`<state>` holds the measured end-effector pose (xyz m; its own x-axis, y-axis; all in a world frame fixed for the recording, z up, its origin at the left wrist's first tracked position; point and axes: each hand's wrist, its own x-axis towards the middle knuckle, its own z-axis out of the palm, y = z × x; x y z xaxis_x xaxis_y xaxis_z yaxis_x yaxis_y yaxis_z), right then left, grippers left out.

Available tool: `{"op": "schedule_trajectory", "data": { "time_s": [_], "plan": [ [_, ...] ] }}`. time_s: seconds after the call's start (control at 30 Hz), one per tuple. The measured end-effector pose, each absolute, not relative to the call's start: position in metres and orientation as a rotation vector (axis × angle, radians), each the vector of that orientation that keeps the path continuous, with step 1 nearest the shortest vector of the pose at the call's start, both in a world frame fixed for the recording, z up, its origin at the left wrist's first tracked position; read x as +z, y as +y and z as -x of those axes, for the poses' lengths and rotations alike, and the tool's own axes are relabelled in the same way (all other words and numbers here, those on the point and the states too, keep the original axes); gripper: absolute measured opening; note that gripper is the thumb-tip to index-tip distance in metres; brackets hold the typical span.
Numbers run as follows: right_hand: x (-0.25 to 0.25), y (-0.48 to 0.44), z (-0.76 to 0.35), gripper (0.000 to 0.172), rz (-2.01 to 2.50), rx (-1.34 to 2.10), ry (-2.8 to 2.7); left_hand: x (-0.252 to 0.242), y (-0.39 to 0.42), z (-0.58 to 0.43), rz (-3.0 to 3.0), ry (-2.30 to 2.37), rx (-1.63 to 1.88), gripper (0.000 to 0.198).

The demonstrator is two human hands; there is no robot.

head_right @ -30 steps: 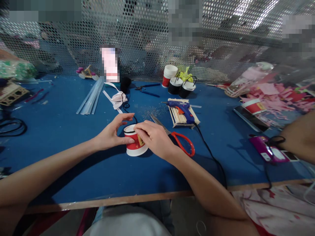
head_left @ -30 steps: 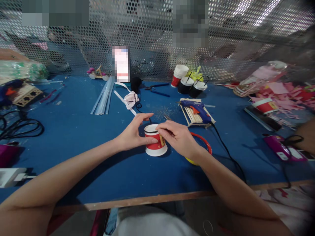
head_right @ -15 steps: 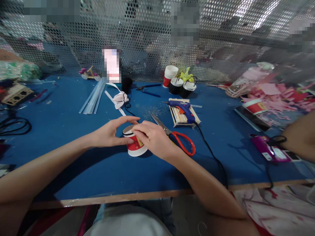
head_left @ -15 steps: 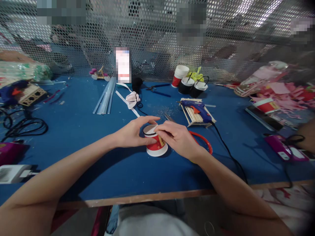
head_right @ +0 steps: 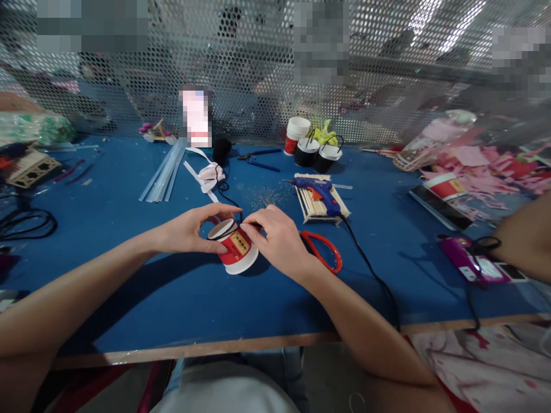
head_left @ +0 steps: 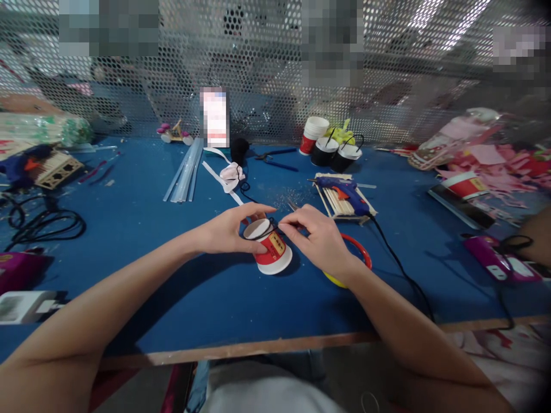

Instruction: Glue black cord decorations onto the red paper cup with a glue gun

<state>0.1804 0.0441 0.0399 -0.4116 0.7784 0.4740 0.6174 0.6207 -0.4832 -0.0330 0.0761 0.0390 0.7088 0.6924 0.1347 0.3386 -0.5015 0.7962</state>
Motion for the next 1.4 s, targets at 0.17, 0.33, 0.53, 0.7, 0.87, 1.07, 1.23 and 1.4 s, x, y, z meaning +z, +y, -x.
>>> {"op": "schedule_trajectory", "data": {
  "time_s": [0.17, 0.33, 0.53, 0.7, 0.87, 1.07, 1.23, 1.4],
  "plan": [
    [0.039, 0.046, -0.183, 0.012, 1.006, 0.26, -2.126, 0.037, 0.077, 0.035, -2.135, 0.738, 0.566, 0.065],
    [0.042, 0.044, -0.182, 0.017, 0.946, 0.316, -1.996, 0.038, 0.071, 0.032, -2.146, 0.677, 0.621, 0.07],
    [0.037, 0.05, -0.179, 0.018, 1.025, 0.52, -1.856, 0.043, 0.064, 0.028, -2.239, 0.618, 0.678, 0.062],
    [0.035, 0.057, -0.177, 0.021, 0.947, 0.788, -1.863, 0.048, 0.061, 0.027, -2.389, 0.524, 0.541, 0.043],
    [0.036, 0.063, -0.18, 0.026, 1.015, 0.852, -1.936, 0.048, 0.062, 0.027, -2.397, 0.571, 0.545, 0.048],
    [0.056, 0.077, -0.227, 0.022, 1.367, 0.404, -1.621, 0.039, 0.072, 0.029, -2.298, 0.675, 0.664, 0.051],
    [0.071, 0.096, -0.276, 0.02, 1.62, -0.02, -1.483, 0.025, 0.08, 0.031, -2.191, 0.796, 0.836, 0.051],
    [0.056, 0.11, -0.286, 0.021, 2.125, -0.105, -1.954, 0.018, 0.082, 0.031, -2.163, 0.852, 0.838, 0.049]
  ]
}}
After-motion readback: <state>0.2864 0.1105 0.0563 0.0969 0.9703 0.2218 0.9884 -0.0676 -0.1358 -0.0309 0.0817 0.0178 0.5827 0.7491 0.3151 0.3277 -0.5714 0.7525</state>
